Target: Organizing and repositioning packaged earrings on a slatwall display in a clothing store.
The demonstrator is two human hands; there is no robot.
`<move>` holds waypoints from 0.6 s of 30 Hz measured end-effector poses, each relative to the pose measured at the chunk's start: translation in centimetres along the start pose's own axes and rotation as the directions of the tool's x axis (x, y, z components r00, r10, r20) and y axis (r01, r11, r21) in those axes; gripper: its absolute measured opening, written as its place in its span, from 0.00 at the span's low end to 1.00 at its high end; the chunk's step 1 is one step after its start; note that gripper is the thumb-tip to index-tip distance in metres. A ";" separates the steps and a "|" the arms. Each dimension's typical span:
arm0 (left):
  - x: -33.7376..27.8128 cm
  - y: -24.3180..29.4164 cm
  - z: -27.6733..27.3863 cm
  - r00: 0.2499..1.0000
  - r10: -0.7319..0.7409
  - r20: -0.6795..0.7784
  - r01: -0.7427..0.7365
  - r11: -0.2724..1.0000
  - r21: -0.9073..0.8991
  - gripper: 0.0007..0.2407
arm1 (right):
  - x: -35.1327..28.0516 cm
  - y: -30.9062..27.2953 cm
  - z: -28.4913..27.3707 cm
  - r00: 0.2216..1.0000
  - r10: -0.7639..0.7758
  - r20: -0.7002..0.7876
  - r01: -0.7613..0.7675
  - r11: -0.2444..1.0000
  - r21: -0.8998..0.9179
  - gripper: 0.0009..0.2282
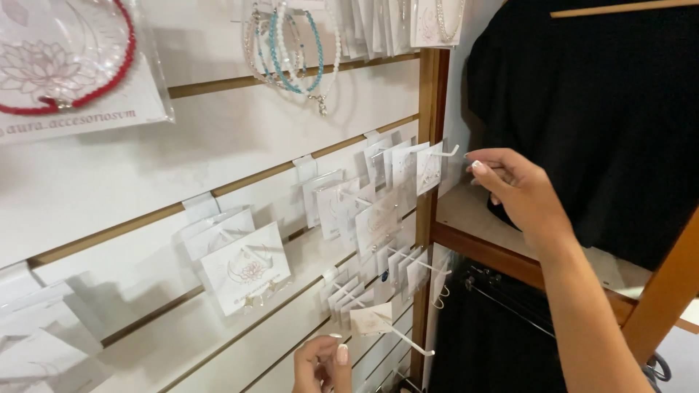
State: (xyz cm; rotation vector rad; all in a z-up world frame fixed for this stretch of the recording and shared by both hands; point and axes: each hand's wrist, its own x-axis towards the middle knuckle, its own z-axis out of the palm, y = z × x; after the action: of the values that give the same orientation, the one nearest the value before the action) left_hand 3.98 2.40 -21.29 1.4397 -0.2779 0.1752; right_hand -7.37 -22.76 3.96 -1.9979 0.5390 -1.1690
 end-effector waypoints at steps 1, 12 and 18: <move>-0.2 0.3 0.3 0.999 -0.052 -0.013 0.052 0.998 0.021 0.10 | 0.0 -0.3 0.5 0.994 0.099 0.050 -0.103 0.992 0.075 0.14; -2.3 2.4 7.4 0.996 0.056 -0.068 -0.050 0.995 0.088 0.07 | 7.2 6.7 2.1 0.949 -0.046 0.312 -0.084 0.916 0.392 0.03; -3.5 4.9 12.5 0.987 0.015 -0.157 0.004 0.993 0.118 0.06 | 8.5 7.8 0.7 0.942 -0.100 0.321 -0.085 0.853 0.515 0.07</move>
State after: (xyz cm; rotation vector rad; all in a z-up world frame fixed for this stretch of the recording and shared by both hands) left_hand -1.74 -9.21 -16.35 1.5330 -0.1433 0.3131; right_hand -2.52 -33.13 2.40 -1.6611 0.0201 -0.8299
